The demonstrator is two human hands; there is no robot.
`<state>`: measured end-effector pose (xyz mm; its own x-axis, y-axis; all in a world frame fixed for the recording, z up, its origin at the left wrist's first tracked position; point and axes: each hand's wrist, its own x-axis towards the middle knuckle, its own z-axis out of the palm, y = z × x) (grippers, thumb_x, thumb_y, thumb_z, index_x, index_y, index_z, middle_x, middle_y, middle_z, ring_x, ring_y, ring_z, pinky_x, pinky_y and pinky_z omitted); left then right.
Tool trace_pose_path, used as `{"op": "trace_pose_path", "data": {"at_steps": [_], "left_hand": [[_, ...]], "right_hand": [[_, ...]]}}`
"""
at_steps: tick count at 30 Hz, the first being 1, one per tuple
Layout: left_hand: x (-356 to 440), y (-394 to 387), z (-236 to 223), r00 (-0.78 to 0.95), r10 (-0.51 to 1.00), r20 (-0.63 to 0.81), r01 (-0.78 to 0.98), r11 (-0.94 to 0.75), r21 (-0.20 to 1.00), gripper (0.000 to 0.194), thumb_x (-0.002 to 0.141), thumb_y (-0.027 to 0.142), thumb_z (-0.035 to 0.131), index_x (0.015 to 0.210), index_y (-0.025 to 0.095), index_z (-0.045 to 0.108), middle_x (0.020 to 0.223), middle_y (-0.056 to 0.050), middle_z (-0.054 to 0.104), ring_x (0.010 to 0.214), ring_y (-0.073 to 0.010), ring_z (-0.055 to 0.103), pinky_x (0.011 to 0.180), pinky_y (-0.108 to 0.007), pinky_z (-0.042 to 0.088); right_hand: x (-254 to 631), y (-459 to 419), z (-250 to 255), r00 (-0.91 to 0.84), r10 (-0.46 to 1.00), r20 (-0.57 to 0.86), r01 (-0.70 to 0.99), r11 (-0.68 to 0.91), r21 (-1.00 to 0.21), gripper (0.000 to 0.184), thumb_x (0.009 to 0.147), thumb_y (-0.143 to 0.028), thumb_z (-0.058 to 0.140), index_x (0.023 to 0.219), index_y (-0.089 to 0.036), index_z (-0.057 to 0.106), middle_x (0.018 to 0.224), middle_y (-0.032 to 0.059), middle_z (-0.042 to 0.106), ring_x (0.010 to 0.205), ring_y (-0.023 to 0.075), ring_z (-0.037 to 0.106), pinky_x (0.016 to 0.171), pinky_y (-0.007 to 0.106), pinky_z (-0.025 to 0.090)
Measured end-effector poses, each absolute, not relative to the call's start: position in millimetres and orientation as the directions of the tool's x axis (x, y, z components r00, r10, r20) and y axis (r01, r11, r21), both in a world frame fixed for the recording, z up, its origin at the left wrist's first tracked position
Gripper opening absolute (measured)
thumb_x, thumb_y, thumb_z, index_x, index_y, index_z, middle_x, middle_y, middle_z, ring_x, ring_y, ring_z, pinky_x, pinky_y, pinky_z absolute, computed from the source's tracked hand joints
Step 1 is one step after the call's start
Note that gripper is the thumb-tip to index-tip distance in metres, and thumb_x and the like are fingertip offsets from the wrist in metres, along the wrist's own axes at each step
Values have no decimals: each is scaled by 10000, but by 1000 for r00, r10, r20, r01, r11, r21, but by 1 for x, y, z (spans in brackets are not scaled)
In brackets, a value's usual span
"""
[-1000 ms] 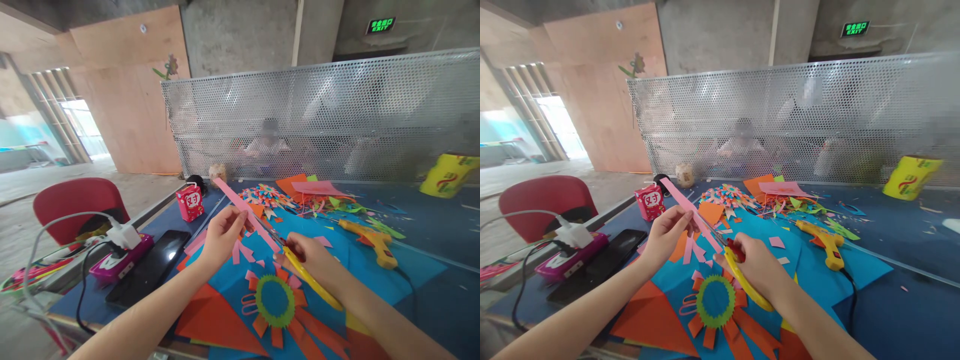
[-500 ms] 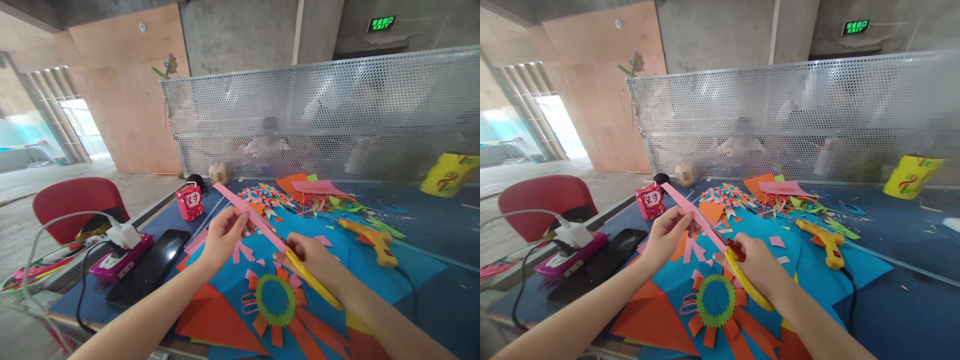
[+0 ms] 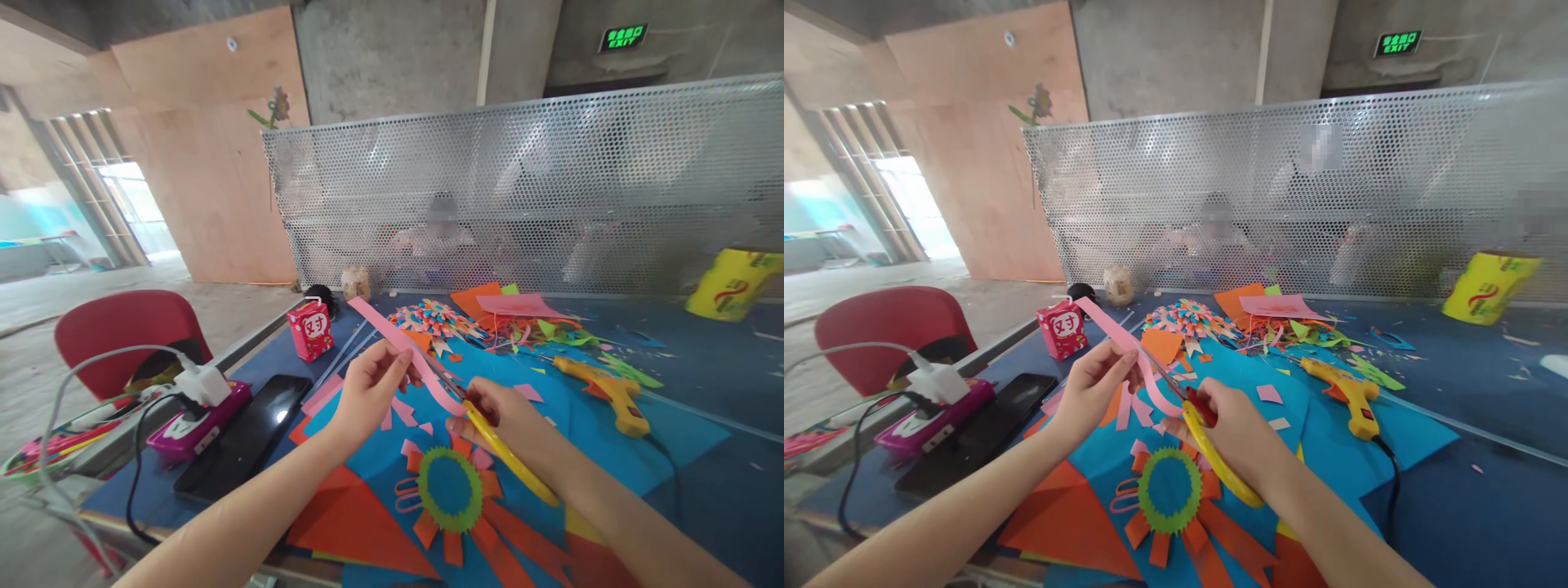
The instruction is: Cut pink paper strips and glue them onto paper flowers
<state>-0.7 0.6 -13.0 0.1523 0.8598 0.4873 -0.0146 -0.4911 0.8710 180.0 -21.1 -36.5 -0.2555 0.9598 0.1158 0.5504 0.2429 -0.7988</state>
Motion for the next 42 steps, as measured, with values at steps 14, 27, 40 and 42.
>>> {"op": "trace_pose_path", "data": {"at_steps": [14,27,40,42], "left_hand": [[-2,0,-16,227,859,459,9,-474,881,204,792,297,500,648,154,509,560,11,550,507,-98,510,508,-239,423],[-3,0,-16,230,867,442,-66,-439,896,194,787,292,507,670,140,539,581,6,528,526,-96,493,527,-242,407],[-5,7,-13,119,866,486,-122,-473,873,228,804,292,485,614,169,464,540,41,480,493,-83,480,503,-236,400],[-5,5,-14,117,858,500,-60,-496,866,231,811,291,476,616,167,473,555,31,498,512,-89,497,523,-244,408]], "right_hand": [[181,-23,-37,-277,949,153,513,281,-811,282,679,-358,598,652,-205,363,567,-75,327,500,74,289,434,193,257],[174,-31,-20,-227,965,134,511,235,-827,340,645,-368,619,587,-201,329,516,-89,267,482,65,229,417,188,212],[176,-31,-24,-241,961,134,488,239,-839,305,643,-363,623,612,-203,365,548,-75,309,499,74,282,444,194,298],[177,-30,-27,-257,958,127,488,242,-838,279,661,-361,609,641,-201,382,563,-71,344,512,79,319,467,201,311]]}}
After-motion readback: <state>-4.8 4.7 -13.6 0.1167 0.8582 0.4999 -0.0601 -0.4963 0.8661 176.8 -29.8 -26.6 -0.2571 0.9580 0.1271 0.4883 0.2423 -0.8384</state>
